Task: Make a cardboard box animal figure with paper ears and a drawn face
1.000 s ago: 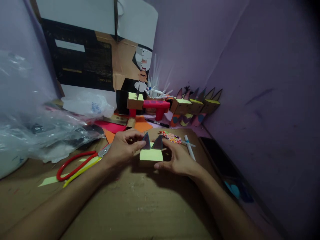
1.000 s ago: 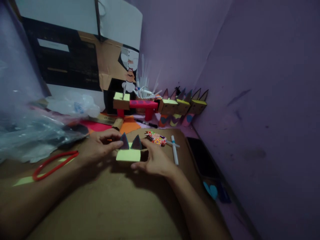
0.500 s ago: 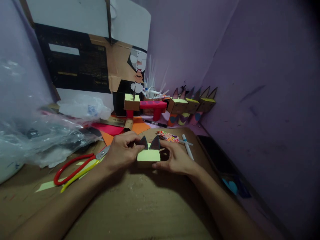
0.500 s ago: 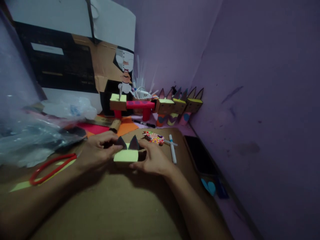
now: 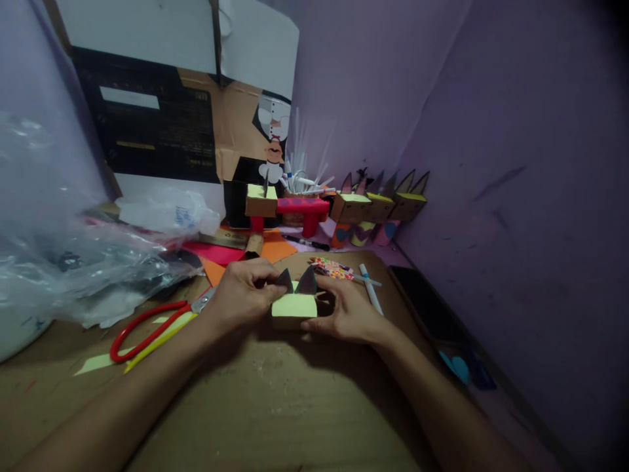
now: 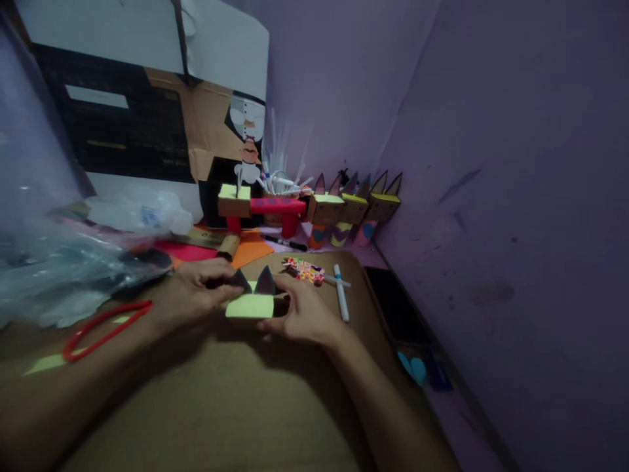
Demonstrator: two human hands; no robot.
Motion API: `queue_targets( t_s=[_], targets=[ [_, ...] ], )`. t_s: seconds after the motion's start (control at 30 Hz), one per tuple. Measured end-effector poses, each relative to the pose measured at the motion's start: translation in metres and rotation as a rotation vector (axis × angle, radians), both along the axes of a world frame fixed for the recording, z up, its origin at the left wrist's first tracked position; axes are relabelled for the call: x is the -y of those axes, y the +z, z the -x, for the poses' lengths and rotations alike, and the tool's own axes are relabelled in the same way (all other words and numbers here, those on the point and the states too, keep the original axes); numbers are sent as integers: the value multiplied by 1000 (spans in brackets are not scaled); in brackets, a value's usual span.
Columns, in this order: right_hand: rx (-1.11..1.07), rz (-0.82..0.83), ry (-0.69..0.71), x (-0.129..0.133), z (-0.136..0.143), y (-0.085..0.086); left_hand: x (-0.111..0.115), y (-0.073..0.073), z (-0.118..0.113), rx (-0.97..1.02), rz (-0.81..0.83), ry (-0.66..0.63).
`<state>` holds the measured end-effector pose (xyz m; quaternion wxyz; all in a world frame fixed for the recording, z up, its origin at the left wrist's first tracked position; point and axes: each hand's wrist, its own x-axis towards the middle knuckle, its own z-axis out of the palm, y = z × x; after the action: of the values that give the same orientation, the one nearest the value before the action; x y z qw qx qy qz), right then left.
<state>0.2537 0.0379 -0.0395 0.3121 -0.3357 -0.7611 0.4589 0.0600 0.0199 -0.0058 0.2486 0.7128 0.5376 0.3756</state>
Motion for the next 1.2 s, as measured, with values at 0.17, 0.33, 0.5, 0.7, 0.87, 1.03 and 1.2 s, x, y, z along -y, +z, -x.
queue_targets(
  t_s=[0.17, 0.33, 0.5, 0.7, 0.87, 1.03, 1.2],
  targets=[
    [8, -46, 5, 0, -1, -1, 0, 1, -2, 62, 33, 22],
    [12, -46, 13, 1, -1, 2, 2, 0, -2, 63, 25, 37],
    [44, -100, -8, 0, -1, 0, 1, -1, -2, 49, 32, 18],
    [31, -131, -70, 0, -6, 0, -4, -4, 3, 11, 48, 5],
    [-66, -369, -230, -1, 2, 21, -5, -5, 5, -25, 40, -38],
    [-30, -545, -218, -6, 23, 35, -4, -2, 14, -58, 25, -98],
    [21, -545, -198, -10, 30, 38, -2, -4, 32, -97, 109, -163]
  ],
)
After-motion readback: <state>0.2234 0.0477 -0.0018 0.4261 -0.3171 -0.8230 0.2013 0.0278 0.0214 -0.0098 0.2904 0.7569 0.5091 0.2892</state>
